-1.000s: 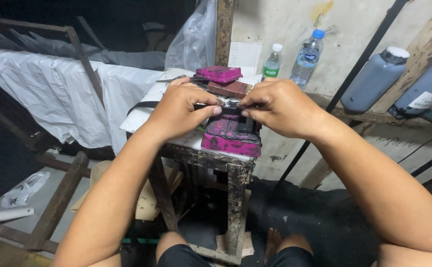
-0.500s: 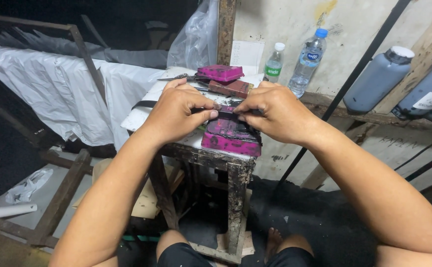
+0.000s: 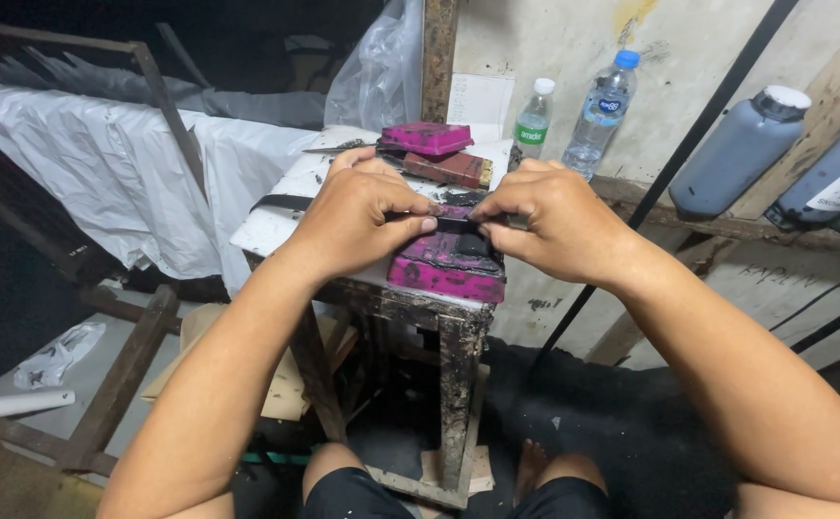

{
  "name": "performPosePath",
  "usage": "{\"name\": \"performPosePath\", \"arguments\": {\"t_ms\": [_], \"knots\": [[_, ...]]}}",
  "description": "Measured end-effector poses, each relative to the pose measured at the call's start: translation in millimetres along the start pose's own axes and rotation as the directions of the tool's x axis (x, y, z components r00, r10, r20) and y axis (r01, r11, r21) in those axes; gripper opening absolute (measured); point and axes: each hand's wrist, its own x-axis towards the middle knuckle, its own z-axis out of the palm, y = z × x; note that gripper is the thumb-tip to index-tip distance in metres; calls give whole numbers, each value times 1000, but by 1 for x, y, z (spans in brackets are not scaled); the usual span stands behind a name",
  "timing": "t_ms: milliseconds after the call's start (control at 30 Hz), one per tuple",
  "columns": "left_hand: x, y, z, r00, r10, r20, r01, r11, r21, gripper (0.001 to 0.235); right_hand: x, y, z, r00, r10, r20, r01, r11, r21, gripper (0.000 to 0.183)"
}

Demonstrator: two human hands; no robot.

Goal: Applying edge paint to long leather straps using a manual roller applicator and then hanging them on a wire with clothespins to dry.

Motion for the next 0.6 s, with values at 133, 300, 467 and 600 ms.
{"name": "performPosePath", "arguments": {"t_ms": [133,300,467,600], "knots": [[3,2,6,1000,26,-13,-27,999,-27,13,-6,3,-2,999,-14,-36,14,1000,-5,6],[7,6,11,999,51,1,-51,998,-45,12,-13,4,-7,998,-15,-62,14,1000,-20,6],[8,11,10,998,57,13,-56,998,-39,13,-18,6,-9,997,1,-75,-2,1000,-15,4],[9,16,8,998,64,9,-64,998,-27,12,-23,9,-9,995,-16,-99,16,1000,-7,3]]}}
